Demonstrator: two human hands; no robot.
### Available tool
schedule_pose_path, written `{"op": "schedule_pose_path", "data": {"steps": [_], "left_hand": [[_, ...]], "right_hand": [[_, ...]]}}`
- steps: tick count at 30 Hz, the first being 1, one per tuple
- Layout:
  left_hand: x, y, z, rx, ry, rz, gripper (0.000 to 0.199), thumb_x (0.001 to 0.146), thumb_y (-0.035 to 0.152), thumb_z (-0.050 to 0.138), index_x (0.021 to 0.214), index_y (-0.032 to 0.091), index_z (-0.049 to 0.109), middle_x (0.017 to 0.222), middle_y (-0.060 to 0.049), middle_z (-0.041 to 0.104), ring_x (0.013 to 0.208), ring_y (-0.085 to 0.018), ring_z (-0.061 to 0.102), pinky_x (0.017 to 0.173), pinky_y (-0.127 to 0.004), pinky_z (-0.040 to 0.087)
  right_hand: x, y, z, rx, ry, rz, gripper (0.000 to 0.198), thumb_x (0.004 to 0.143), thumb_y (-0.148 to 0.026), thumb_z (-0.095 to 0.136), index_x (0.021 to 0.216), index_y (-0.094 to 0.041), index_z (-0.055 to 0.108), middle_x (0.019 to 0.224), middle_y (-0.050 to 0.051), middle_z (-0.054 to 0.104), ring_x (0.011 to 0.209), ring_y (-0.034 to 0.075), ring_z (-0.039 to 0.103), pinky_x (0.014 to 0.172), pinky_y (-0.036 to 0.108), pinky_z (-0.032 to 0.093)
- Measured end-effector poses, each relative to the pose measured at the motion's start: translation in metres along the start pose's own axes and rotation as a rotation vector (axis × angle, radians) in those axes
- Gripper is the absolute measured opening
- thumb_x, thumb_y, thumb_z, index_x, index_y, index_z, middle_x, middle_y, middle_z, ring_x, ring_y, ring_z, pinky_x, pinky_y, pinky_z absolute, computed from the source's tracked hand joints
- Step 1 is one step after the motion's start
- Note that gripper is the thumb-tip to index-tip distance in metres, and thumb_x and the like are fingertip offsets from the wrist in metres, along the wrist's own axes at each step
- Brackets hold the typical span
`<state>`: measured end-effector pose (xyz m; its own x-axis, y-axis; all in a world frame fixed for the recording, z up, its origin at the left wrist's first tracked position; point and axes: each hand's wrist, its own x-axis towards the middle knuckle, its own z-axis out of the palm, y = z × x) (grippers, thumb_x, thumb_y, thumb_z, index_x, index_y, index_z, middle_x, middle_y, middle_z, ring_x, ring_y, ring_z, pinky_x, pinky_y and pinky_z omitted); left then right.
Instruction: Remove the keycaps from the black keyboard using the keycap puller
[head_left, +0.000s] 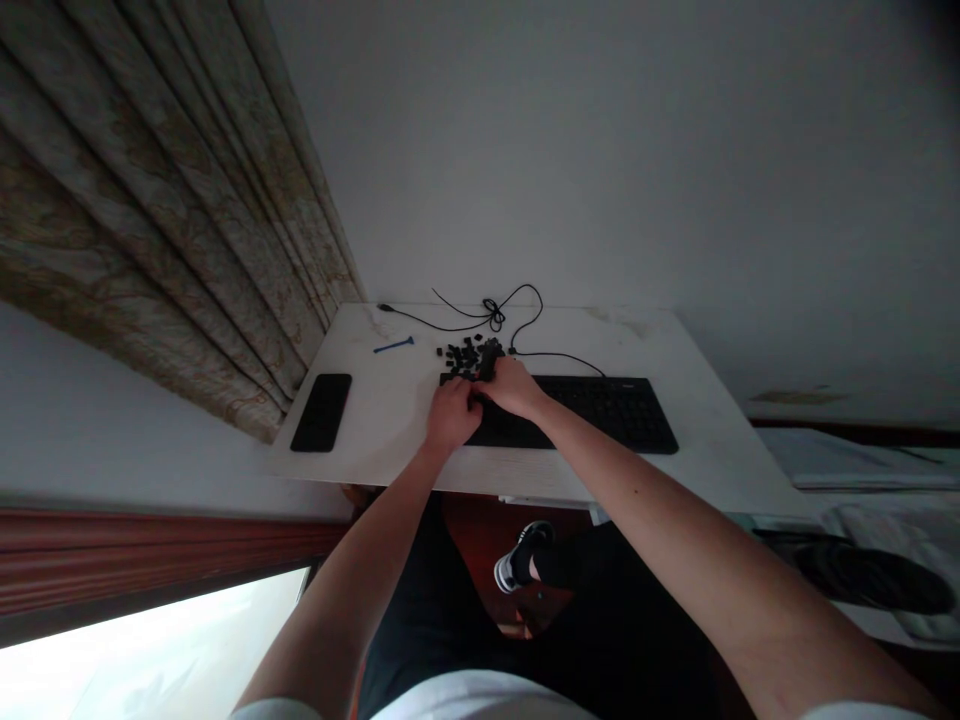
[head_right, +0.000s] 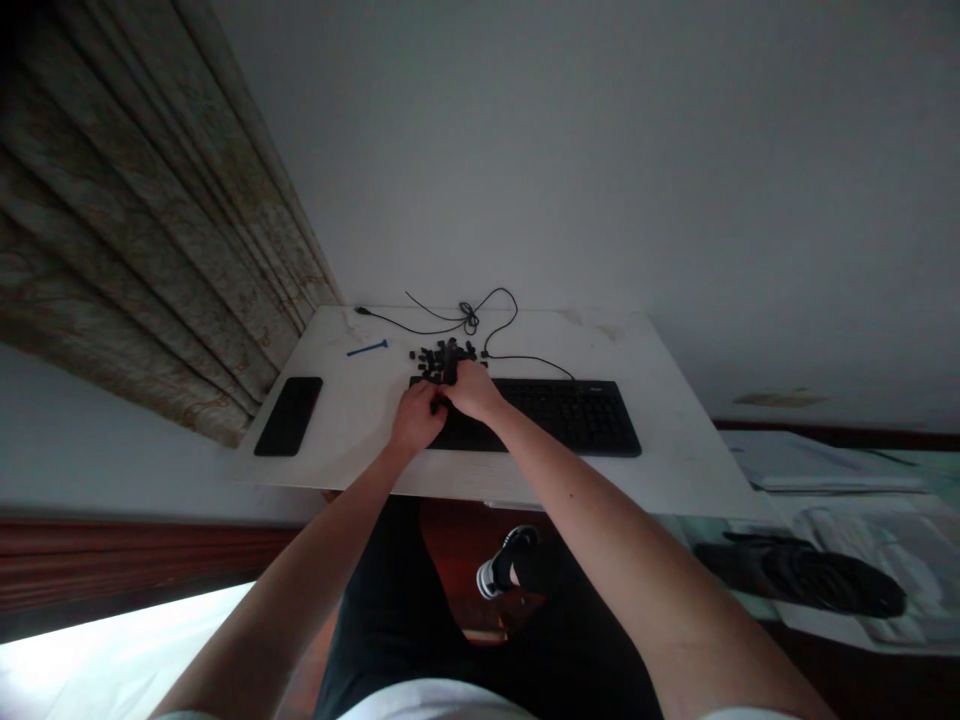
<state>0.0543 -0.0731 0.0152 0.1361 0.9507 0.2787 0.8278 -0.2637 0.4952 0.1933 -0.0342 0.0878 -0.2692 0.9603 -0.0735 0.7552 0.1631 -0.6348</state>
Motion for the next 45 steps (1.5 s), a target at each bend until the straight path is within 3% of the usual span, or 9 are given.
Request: {"op": "schedule_pose_path", "data": {"steps": [6,15,27,30,33,37,39,45], "left_hand": [[0.002,0.0,0.0,0.022,-0.041,0.065,0.01,0.088,0.02,0.064,0.096,0.019,0.069,0.103,-0.009,0.068,0.106,-0.027,0.06,0.095,-0.043,0.048],[0.002,-0.006,0.001,0.048,-0.09,0.113,0.014,0.093,0.027,0.065,0.102,0.019,0.071,0.106,-0.007,0.068,0.107,-0.025,0.059,0.096,-0.041,0.047],[-0.001,-0.003,0.004,0.177,-0.109,0.16,0.017,0.096,0.027,0.059,0.109,0.017,0.064,0.109,-0.01,0.064,0.109,-0.027,0.059,0.094,-0.042,0.046],[0.0,-0.003,0.004,0.154,-0.107,0.155,0.014,0.096,0.025,0.059,0.107,0.017,0.064,0.108,-0.01,0.064,0.108,-0.026,0.059,0.094,-0.042,0.046],[-0.001,-0.003,0.004,0.135,-0.103,0.168,0.01,0.097,0.023,0.058,0.102,0.017,0.065,0.105,-0.008,0.064,0.106,-0.025,0.059,0.094,-0.041,0.046],[-0.003,-0.002,0.004,0.11,-0.072,0.178,0.011,0.097,0.023,0.057,0.1,0.017,0.066,0.103,-0.008,0.065,0.103,-0.024,0.059,0.093,-0.04,0.047],[-0.004,-0.002,0.004,0.079,-0.051,0.166,0.01,0.097,0.023,0.058,0.099,0.018,0.067,0.101,-0.007,0.066,0.102,-0.023,0.06,0.093,-0.04,0.047],[-0.003,0.001,0.001,0.012,-0.025,0.104,0.018,0.093,0.027,0.064,0.108,0.019,0.063,0.104,-0.007,0.068,0.103,-0.024,0.061,0.094,-0.041,0.048]], "right_hand": [[-0.007,0.013,-0.002,0.273,-0.053,-0.002,0.007,0.081,-0.016,0.066,0.083,-0.015,0.073,0.069,0.003,0.071,0.067,0.017,0.069,0.064,0.024,0.052],[-0.011,0.003,-0.001,0.202,0.024,-0.032,0.007,0.078,-0.013,0.066,0.079,-0.015,0.073,0.066,0.003,0.07,0.067,0.018,0.068,0.062,0.024,0.049],[-0.014,0.0,-0.002,0.122,0.029,-0.019,0.007,0.079,-0.012,0.068,0.081,-0.015,0.074,0.074,0.006,0.074,0.079,0.021,0.072,0.074,0.028,0.053],[-0.007,-0.009,-0.019,0.162,0.058,-0.037,0.006,0.081,-0.013,0.068,0.084,-0.014,0.074,0.075,0.007,0.073,0.078,0.022,0.073,0.075,0.029,0.056],[0.009,-0.024,-0.052,0.243,0.095,-0.07,0.008,0.084,-0.016,0.069,0.089,-0.012,0.073,0.075,0.008,0.072,0.074,0.02,0.072,0.072,0.029,0.058],[0.019,-0.031,-0.079,0.301,0.006,-0.028,0.009,0.077,-0.012,0.077,0.084,-0.01,0.072,0.069,0.008,0.07,0.064,0.018,0.07,0.065,0.028,0.06],[0.014,-0.022,-0.071,0.373,0.017,0.012,0.008,0.078,-0.013,0.076,0.084,-0.011,0.071,0.07,0.008,0.071,0.061,0.017,0.069,0.062,0.027,0.06],[-0.009,0.02,-0.013,0.477,0.093,0.146,0.008,0.081,-0.019,0.075,0.083,-0.013,0.071,0.07,0.007,0.072,0.061,0.018,0.071,0.061,0.028,0.06]]}}
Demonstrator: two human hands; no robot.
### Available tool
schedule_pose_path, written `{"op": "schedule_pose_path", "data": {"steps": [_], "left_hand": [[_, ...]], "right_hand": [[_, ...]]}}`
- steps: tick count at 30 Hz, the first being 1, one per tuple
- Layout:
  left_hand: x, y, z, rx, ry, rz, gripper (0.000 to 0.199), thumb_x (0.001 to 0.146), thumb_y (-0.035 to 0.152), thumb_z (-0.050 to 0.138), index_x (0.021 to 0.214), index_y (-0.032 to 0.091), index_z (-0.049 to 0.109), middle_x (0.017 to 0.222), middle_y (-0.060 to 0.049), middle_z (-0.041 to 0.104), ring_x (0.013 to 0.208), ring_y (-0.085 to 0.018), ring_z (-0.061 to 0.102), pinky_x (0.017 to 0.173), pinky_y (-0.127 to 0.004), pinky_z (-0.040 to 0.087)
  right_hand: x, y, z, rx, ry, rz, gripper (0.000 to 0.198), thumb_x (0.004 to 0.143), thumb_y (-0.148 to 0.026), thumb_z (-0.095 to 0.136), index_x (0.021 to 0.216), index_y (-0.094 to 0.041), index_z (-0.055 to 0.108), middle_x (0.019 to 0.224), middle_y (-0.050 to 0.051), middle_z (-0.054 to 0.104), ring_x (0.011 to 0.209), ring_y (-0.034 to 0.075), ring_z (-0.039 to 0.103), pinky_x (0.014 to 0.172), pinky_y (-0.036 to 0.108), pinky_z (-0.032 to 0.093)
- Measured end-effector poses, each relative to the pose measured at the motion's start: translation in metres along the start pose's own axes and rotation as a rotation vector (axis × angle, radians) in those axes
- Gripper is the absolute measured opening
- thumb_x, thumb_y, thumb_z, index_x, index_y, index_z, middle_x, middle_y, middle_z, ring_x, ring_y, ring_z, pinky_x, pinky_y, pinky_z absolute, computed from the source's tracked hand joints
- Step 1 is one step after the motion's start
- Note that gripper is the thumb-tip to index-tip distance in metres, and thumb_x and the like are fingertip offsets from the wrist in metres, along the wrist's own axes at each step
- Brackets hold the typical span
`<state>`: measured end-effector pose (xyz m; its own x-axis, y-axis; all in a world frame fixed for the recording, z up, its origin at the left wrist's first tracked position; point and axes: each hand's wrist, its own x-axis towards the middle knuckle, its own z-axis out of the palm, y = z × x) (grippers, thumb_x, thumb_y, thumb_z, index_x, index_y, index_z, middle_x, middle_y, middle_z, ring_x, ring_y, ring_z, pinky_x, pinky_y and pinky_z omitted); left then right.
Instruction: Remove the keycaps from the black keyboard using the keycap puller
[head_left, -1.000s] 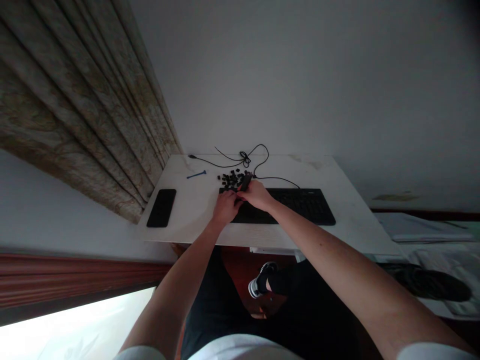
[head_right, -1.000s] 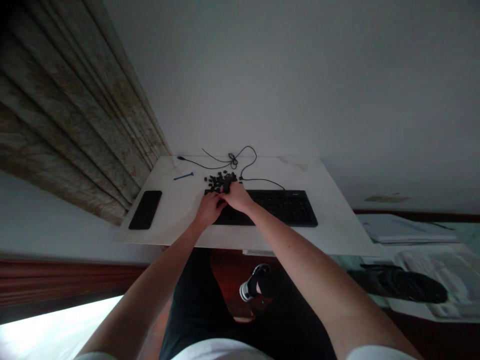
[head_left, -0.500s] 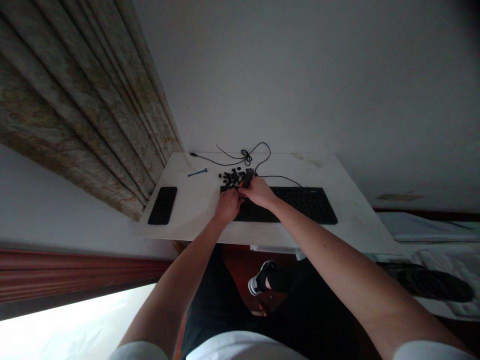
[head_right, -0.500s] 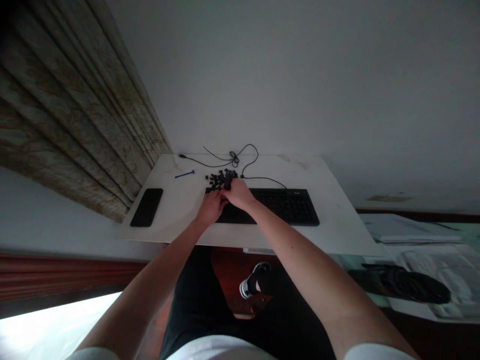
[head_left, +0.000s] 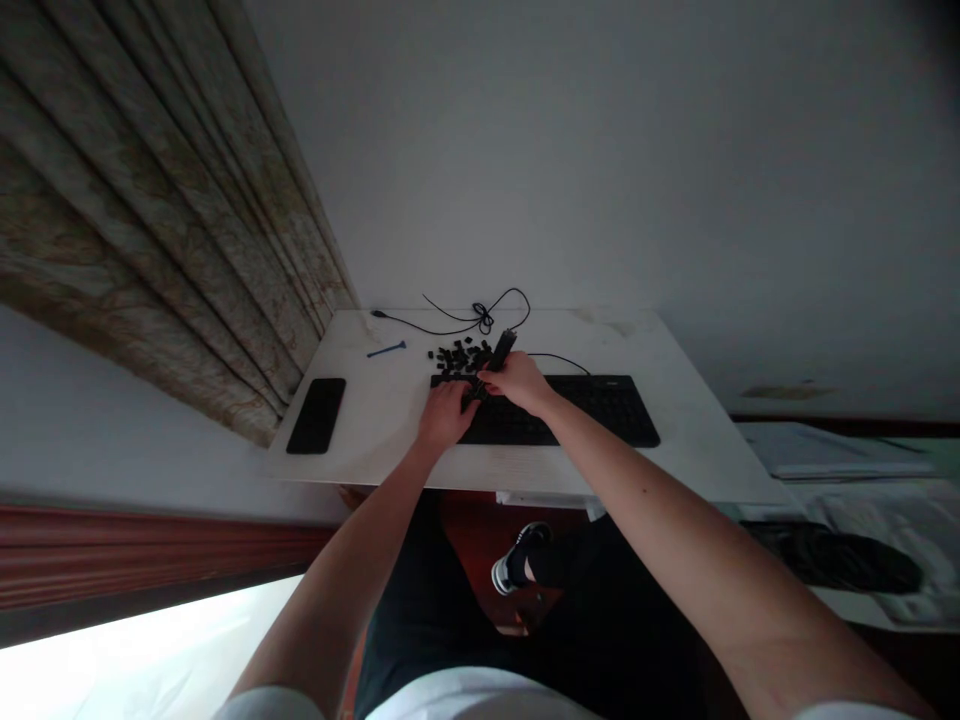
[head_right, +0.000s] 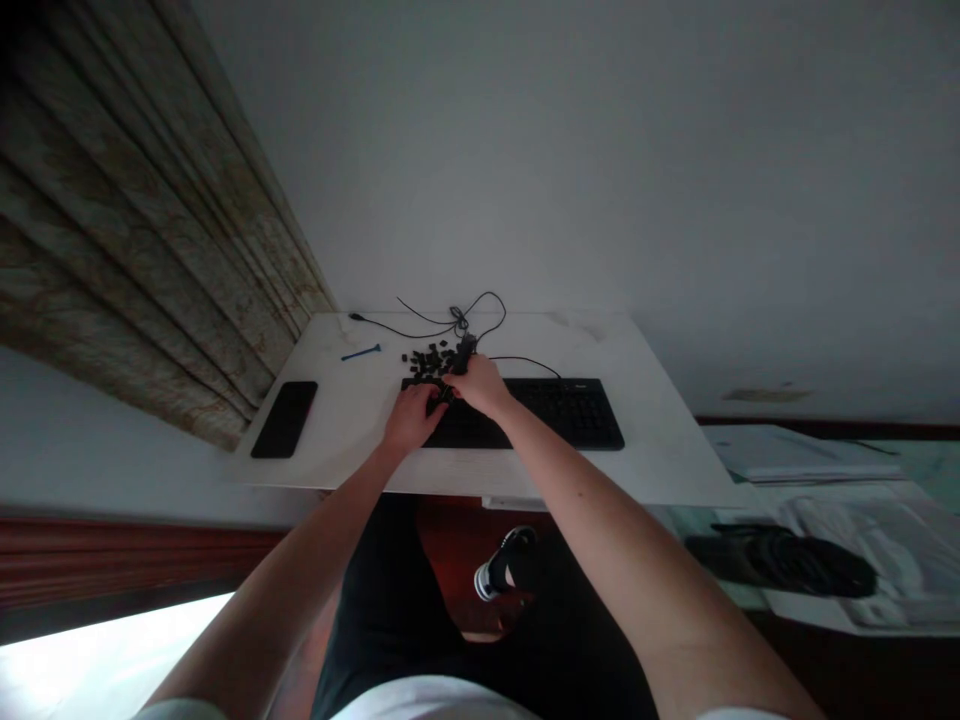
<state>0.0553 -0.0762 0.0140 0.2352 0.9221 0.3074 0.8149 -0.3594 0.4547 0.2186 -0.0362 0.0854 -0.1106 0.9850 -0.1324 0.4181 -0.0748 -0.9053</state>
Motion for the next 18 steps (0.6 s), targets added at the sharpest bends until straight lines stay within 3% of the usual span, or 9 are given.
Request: {"op": "schedule_pose_path", "data": {"steps": [3,7,12,18], "left_hand": [[0.001,0.0,-0.001,-0.001,-0.011,-0.007,0.017,0.096,0.026,0.057,0.111,0.019,0.06,0.105,-0.008,0.068,0.103,-0.024,0.061,0.093,-0.041,0.048],[0.002,-0.003,0.0,0.005,-0.02,-0.063,0.016,0.098,0.016,0.045,0.106,0.018,0.059,0.101,-0.009,0.067,0.1,-0.024,0.062,0.091,-0.04,0.049],[0.001,-0.005,0.001,0.016,-0.03,-0.062,0.019,0.092,0.009,0.048,0.103,0.019,0.059,0.102,-0.009,0.066,0.103,-0.024,0.061,0.092,-0.041,0.049],[0.001,-0.003,0.001,0.012,-0.027,-0.035,0.016,0.083,0.01,0.057,0.095,0.018,0.062,0.099,-0.01,0.065,0.104,-0.026,0.06,0.093,-0.042,0.05]], "right_hand": [[-0.002,0.01,0.01,-0.036,0.013,-0.037,0.008,0.082,-0.022,0.074,0.084,-0.014,0.072,0.069,0.006,0.072,0.063,0.018,0.071,0.064,0.027,0.058],[-0.005,0.001,0.015,-0.169,0.031,-0.074,0.009,0.082,-0.023,0.073,0.078,-0.015,0.072,0.066,0.005,0.071,0.066,0.019,0.071,0.066,0.026,0.055],[-0.011,-0.013,0.02,-0.346,0.037,-0.1,0.017,0.082,-0.022,0.071,0.066,-0.017,0.068,0.067,0.006,0.071,0.073,0.02,0.072,0.068,0.026,0.051],[-0.006,-0.016,0.03,-0.486,0.067,-0.087,0.009,0.08,-0.023,0.071,0.074,-0.017,0.072,0.08,0.012,0.074,0.086,0.026,0.072,0.074,0.028,0.053]]}}
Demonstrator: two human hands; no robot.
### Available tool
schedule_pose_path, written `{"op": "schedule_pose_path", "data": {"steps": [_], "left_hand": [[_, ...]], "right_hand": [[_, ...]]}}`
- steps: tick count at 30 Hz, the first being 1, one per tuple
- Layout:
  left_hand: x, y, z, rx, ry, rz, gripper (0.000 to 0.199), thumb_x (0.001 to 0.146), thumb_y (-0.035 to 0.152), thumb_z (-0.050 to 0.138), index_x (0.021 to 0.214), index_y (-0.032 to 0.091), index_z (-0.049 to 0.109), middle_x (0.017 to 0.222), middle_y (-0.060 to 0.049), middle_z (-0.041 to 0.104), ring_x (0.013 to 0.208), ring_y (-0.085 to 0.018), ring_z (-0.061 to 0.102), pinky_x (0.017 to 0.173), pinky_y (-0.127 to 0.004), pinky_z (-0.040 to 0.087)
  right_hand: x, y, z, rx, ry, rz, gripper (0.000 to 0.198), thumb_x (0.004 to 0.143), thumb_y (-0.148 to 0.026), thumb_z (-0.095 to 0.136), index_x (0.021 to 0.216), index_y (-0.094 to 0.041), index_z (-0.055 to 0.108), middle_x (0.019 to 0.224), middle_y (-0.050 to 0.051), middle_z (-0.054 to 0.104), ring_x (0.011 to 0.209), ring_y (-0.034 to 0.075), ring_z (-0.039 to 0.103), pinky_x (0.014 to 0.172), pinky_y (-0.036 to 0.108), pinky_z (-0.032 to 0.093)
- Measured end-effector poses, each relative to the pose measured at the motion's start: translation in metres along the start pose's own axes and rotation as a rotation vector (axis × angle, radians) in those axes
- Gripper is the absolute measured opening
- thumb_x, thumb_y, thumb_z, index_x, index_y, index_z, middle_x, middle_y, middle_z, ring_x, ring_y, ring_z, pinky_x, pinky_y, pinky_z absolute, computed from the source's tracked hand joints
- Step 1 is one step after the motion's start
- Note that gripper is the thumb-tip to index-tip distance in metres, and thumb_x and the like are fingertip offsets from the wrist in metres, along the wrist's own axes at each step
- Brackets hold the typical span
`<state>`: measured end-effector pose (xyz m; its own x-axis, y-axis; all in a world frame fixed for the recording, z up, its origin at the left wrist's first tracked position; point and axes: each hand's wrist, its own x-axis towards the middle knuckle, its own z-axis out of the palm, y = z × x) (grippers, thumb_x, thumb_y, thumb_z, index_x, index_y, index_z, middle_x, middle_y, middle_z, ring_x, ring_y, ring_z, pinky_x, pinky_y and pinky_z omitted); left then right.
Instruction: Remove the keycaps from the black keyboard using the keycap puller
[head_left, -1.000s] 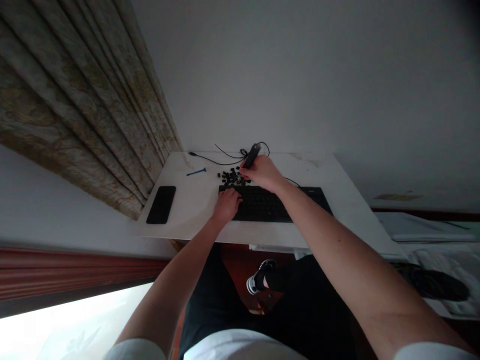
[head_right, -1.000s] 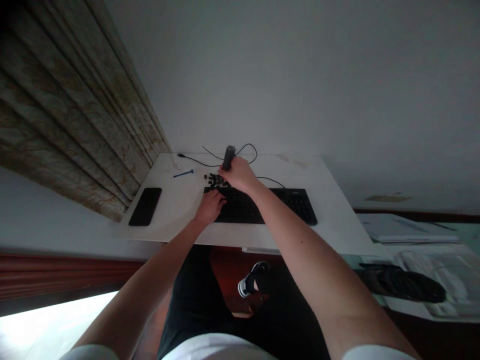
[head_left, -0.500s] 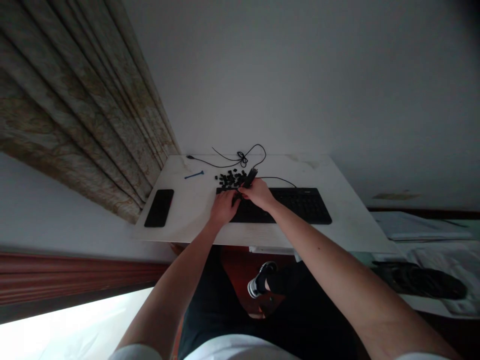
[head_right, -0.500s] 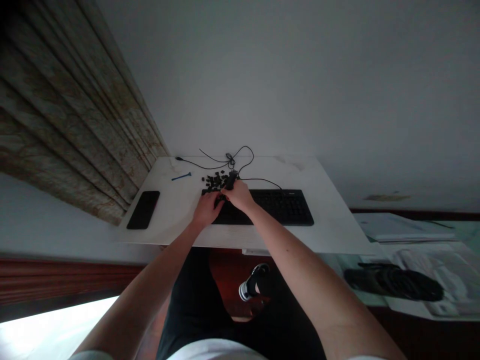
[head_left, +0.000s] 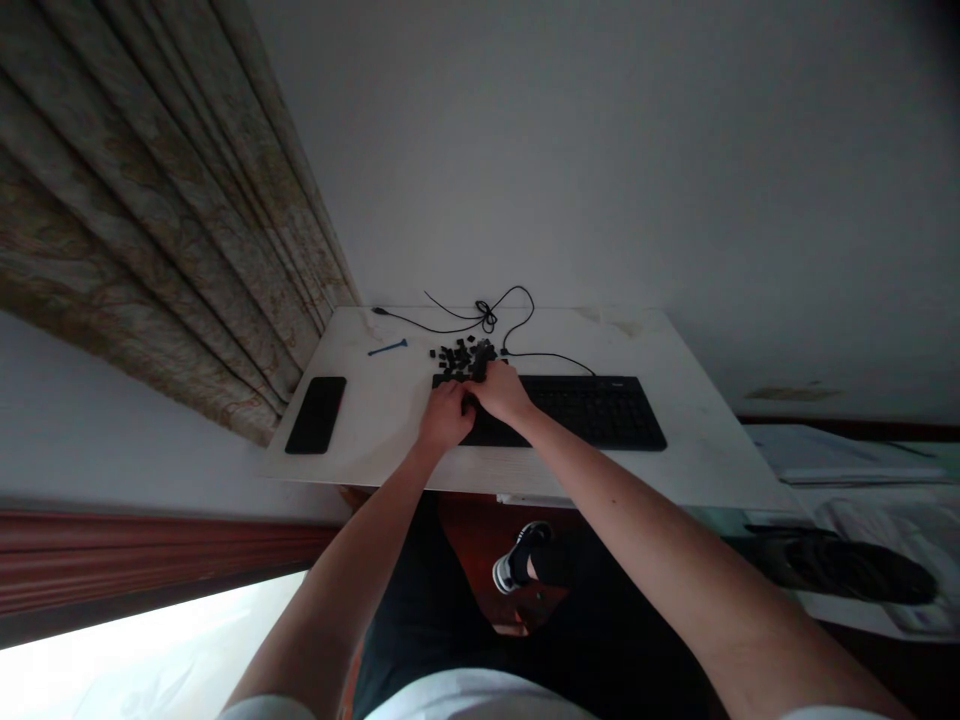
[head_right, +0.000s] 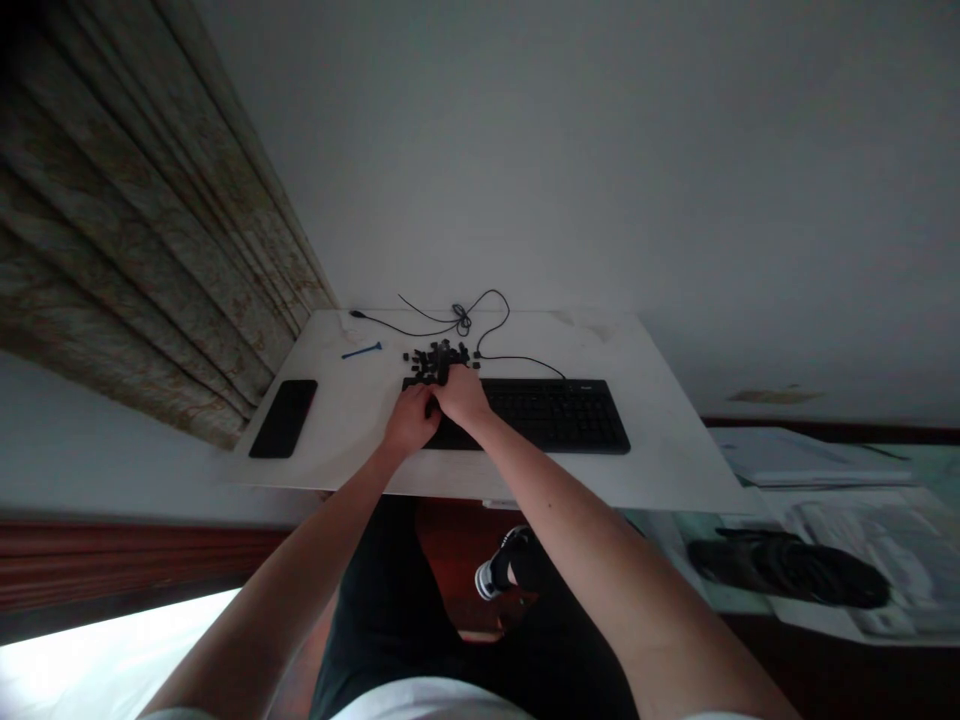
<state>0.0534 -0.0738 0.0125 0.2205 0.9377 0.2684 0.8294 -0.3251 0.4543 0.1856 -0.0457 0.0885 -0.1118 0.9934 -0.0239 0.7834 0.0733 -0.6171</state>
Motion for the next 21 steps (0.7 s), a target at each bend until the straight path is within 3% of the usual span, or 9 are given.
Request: {"op": "schedule_pose_path", "data": {"steps": [8,14,21], "left_hand": [[0.001,0.002,-0.002,-0.008,-0.006,-0.012,0.015,0.08,0.011,0.06,0.092,0.019,0.06,0.099,-0.009,0.064,0.104,-0.026,0.059,0.093,-0.043,0.05],[0.001,0.003,0.0,0.038,-0.005,-0.028,0.018,0.083,0.015,0.059,0.1,0.017,0.058,0.1,-0.01,0.065,0.104,-0.027,0.059,0.094,-0.045,0.05],[0.0,0.0,0.0,0.017,0.012,0.023,0.015,0.083,0.015,0.061,0.098,0.017,0.063,0.102,-0.011,0.066,0.106,-0.028,0.06,0.094,-0.043,0.05]], "right_hand": [[0.006,0.004,-0.004,0.001,-0.108,-0.035,0.009,0.082,-0.017,0.065,0.08,-0.016,0.073,0.078,0.011,0.074,0.083,0.024,0.072,0.072,0.028,0.052],[-0.003,0.008,-0.006,0.059,-0.1,-0.149,0.011,0.084,-0.013,0.063,0.084,-0.016,0.074,0.085,0.008,0.075,0.085,0.021,0.072,0.077,0.027,0.052],[-0.004,0.001,-0.008,0.055,-0.055,-0.095,0.011,0.084,-0.016,0.067,0.074,-0.017,0.071,0.077,0.009,0.074,0.082,0.023,0.073,0.075,0.028,0.054]]}}
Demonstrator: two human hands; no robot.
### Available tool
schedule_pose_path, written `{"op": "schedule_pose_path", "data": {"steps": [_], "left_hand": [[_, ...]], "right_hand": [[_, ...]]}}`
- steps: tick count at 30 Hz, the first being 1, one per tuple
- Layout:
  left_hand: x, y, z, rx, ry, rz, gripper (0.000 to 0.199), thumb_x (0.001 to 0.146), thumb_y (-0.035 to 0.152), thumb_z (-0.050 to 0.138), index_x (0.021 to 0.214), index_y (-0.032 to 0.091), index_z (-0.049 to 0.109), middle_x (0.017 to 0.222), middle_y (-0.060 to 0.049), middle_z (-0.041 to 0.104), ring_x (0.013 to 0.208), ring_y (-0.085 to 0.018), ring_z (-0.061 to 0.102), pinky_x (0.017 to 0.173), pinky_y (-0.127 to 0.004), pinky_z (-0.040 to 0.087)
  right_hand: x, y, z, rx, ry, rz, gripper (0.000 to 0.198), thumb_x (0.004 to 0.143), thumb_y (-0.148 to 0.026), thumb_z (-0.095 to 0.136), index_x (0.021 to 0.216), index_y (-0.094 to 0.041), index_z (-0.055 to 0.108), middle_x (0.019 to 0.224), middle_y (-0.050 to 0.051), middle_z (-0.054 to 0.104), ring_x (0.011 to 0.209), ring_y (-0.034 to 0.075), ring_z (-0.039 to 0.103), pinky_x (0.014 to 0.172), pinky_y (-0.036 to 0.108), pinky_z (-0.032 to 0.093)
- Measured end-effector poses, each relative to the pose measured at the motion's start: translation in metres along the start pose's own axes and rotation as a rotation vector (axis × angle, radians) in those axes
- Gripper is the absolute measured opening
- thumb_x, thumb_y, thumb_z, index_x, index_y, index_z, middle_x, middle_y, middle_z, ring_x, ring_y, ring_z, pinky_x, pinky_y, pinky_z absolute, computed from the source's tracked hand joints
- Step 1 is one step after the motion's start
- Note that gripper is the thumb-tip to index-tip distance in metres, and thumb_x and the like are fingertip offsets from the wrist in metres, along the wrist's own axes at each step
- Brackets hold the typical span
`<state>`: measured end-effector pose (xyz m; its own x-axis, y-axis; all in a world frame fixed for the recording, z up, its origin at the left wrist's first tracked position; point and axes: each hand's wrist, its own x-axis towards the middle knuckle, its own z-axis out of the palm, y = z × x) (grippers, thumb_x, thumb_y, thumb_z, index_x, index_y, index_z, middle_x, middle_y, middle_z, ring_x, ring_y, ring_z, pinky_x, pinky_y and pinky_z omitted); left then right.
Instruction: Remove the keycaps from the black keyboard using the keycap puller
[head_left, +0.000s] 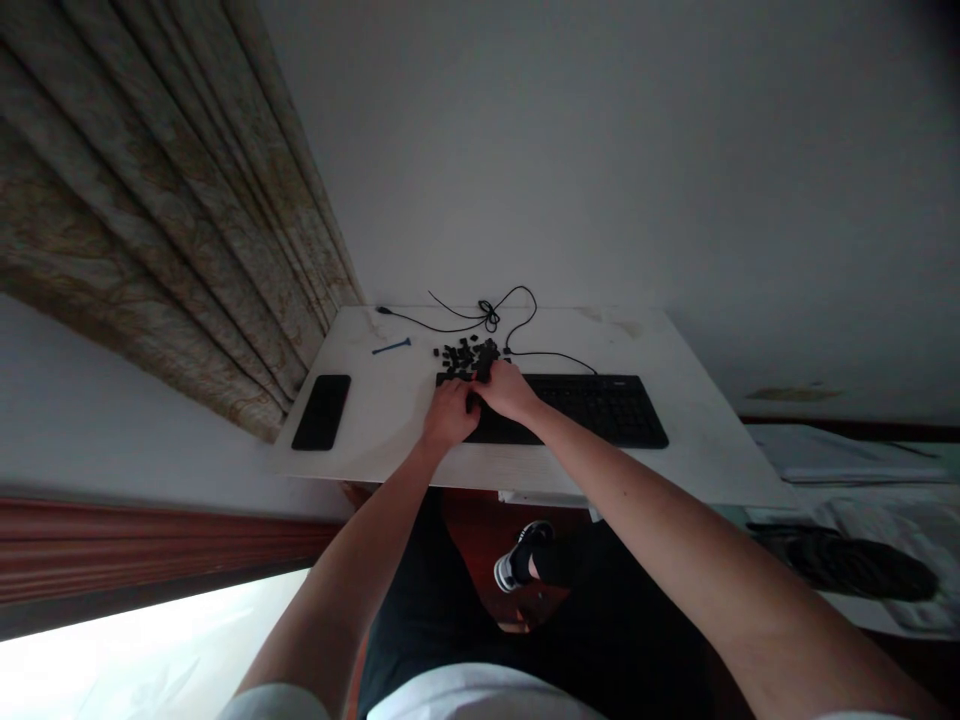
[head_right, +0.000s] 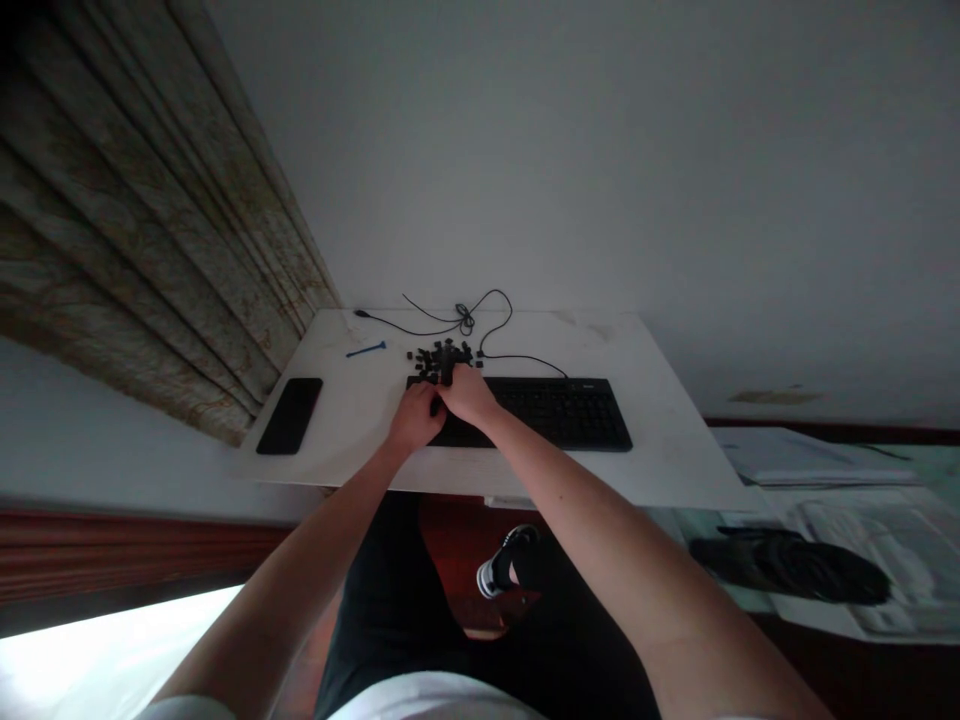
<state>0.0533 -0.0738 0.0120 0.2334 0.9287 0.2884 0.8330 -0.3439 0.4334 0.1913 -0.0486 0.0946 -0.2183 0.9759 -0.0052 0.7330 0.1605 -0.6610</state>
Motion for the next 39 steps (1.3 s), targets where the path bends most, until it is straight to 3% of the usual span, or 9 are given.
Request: {"op": "schedule_pose_path", "data": {"steps": [3,8,13,20,25,32,39], "left_hand": [[0.0,0.0,0.0,-0.03,0.011,-0.009,0.016,0.084,0.014,0.06,0.099,0.018,0.064,0.1,-0.01,0.067,0.105,-0.027,0.06,0.094,-0.043,0.05],[0.0,-0.001,0.001,-0.032,0.018,-0.021,0.014,0.092,0.013,0.051,0.097,0.019,0.063,0.097,-0.008,0.066,0.101,-0.024,0.06,0.092,-0.042,0.049],[0.001,-0.001,0.001,-0.004,0.003,-0.025,0.013,0.095,0.014,0.048,0.098,0.019,0.06,0.098,-0.009,0.065,0.1,-0.024,0.06,0.091,-0.041,0.049],[0.001,0.0,0.0,-0.011,-0.011,-0.024,0.015,0.086,0.011,0.055,0.097,0.018,0.062,0.099,-0.01,0.065,0.103,-0.027,0.059,0.092,-0.043,0.05],[0.001,0.0,-0.001,-0.038,-0.016,0.001,0.014,0.083,0.013,0.061,0.096,0.018,0.065,0.1,-0.009,0.065,0.104,-0.027,0.059,0.093,-0.043,0.05],[0.002,-0.001,-0.001,-0.017,-0.034,0.016,0.007,0.089,0.021,0.064,0.095,0.018,0.067,0.102,-0.01,0.065,0.105,-0.027,0.059,0.093,-0.043,0.05],[0.001,-0.001,-0.001,0.02,-0.045,0.016,0.013,0.09,0.022,0.065,0.102,0.017,0.067,0.106,-0.011,0.064,0.107,-0.028,0.058,0.093,-0.044,0.049]], "right_hand": [[0.005,0.0,-0.003,0.024,0.017,0.088,0.016,0.085,-0.024,0.07,0.071,-0.016,0.069,0.07,0.009,0.072,0.075,0.024,0.073,0.072,0.03,0.056],[0.011,0.015,0.0,0.208,-0.012,0.187,0.01,0.082,-0.023,0.073,0.081,-0.014,0.07,0.067,0.008,0.071,0.057,0.02,0.07,0.059,0.03,0.059],[0.011,0.019,0.007,0.324,-0.018,0.224,0.009,0.08,-0.021,0.073,0.081,-0.013,0.069,0.07,0.008,0.072,0.056,0.018,0.069,0.055,0.029,0.058],[0.009,0.005,0.004,0.075,-0.018,0.105,0.008,0.077,-0.015,0.07,0.07,-0.016,0.068,0.07,0.008,0.072,0.078,0.023,0.073,0.074,0.03,0.055],[0.007,0.008,0.005,0.12,-0.021,0.112,0.004,0.078,-0.014,0.067,0.077,-0.016,0.071,0.074,0.006,0.073,0.078,0.021,0.072,0.073,0.028,0.053],[-0.001,0.007,0.001,0.07,-0.003,-0.032,0.008,0.08,-0.011,0.066,0.08,-0.017,0.072,0.08,0.006,0.075,0.083,0.021,0.072,0.075,0.027,0.052],[-0.005,0.004,0.002,0.004,-0.011,-0.021,0.008,0.083,-0.014,0.066,0.079,-0.017,0.072,0.08,0.006,0.075,0.083,0.022,0.072,0.074,0.028,0.051]]}}
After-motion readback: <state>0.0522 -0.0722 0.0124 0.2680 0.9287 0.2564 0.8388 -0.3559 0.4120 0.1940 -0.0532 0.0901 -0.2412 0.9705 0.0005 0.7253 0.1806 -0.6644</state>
